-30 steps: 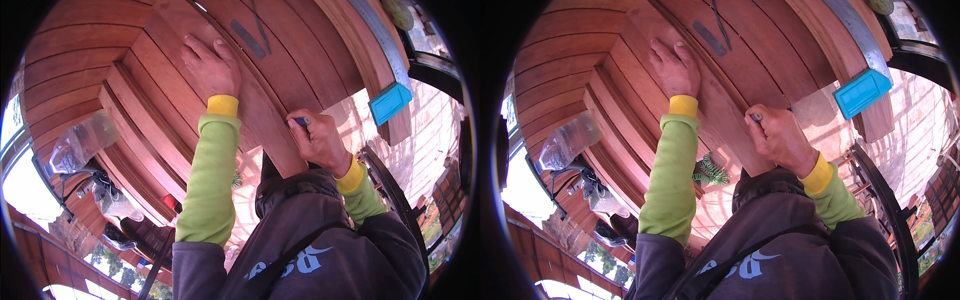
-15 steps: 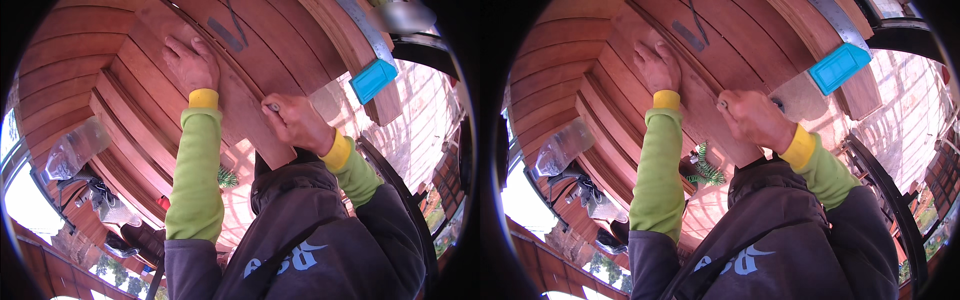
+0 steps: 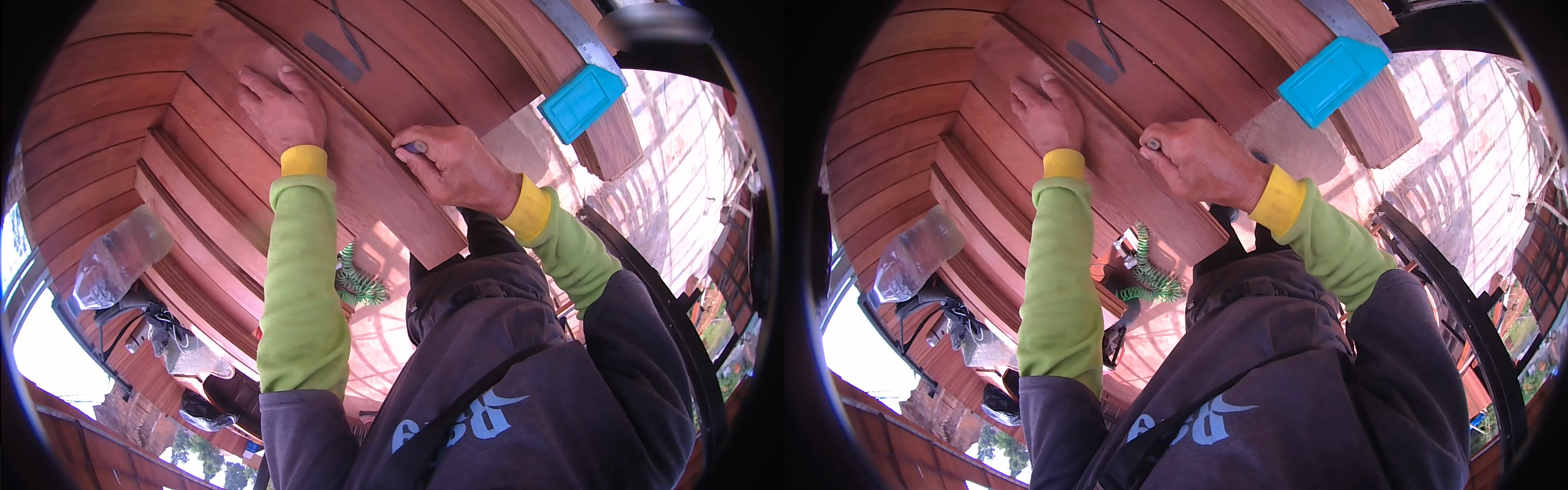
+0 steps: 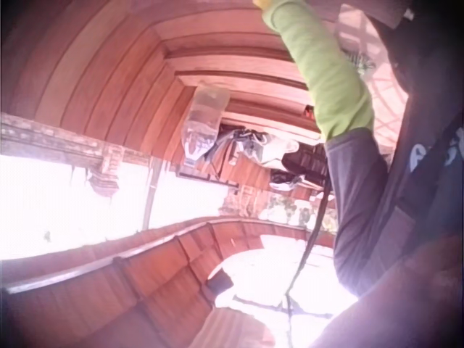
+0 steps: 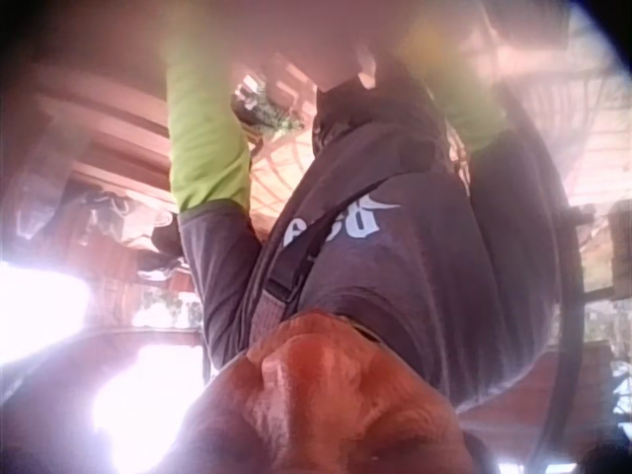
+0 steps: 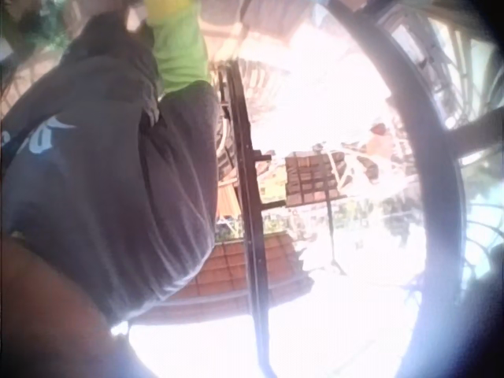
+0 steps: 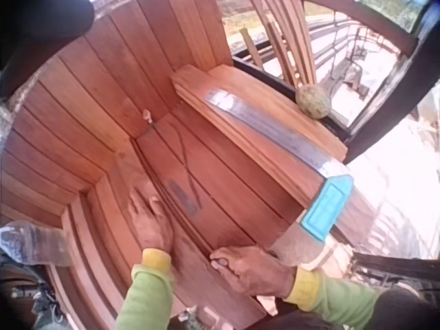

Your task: The person installs wooden planks onto a curved wooden structure. They use a utility knife to trim the ends of the planks for a precise fit and a pencil to mark measurements. The person repeatedly positions, marks, and cuts the planks to fit the curved surface.

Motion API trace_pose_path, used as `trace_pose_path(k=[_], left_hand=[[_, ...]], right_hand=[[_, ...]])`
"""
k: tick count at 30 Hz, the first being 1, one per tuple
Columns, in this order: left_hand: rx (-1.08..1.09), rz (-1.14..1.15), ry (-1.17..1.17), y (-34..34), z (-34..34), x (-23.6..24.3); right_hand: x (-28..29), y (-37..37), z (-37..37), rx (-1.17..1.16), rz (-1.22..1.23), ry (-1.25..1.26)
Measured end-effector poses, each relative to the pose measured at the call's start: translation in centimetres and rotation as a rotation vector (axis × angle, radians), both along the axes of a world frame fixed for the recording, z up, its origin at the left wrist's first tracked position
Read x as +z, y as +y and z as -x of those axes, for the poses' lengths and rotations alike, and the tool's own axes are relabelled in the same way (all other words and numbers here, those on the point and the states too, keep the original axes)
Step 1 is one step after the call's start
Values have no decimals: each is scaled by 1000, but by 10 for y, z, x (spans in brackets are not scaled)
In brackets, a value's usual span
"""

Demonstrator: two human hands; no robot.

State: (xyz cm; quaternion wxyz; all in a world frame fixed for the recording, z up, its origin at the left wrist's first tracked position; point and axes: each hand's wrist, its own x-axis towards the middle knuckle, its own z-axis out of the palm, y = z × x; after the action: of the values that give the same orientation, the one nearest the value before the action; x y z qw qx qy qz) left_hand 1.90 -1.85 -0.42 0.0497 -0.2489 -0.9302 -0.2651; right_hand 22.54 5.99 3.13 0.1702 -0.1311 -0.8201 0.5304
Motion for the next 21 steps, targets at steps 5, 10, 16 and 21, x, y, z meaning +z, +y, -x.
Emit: trace_pose_path(k=[5, 10, 16, 21], left_hand=[[-1, -9, -7, -2, 0, 0], [-4, -15, -26, 2, 0, 0], [-1, -17, -3, -2, 0, 2], [9, 9, 7, 1, 1, 0]], right_hand=[[15, -2, -3, -69, 161, -12], [3, -7, -6, -34, 74, 12], [35, -28, -105, 179, 57, -307], [38, -27, -85, -5, 87, -129]])
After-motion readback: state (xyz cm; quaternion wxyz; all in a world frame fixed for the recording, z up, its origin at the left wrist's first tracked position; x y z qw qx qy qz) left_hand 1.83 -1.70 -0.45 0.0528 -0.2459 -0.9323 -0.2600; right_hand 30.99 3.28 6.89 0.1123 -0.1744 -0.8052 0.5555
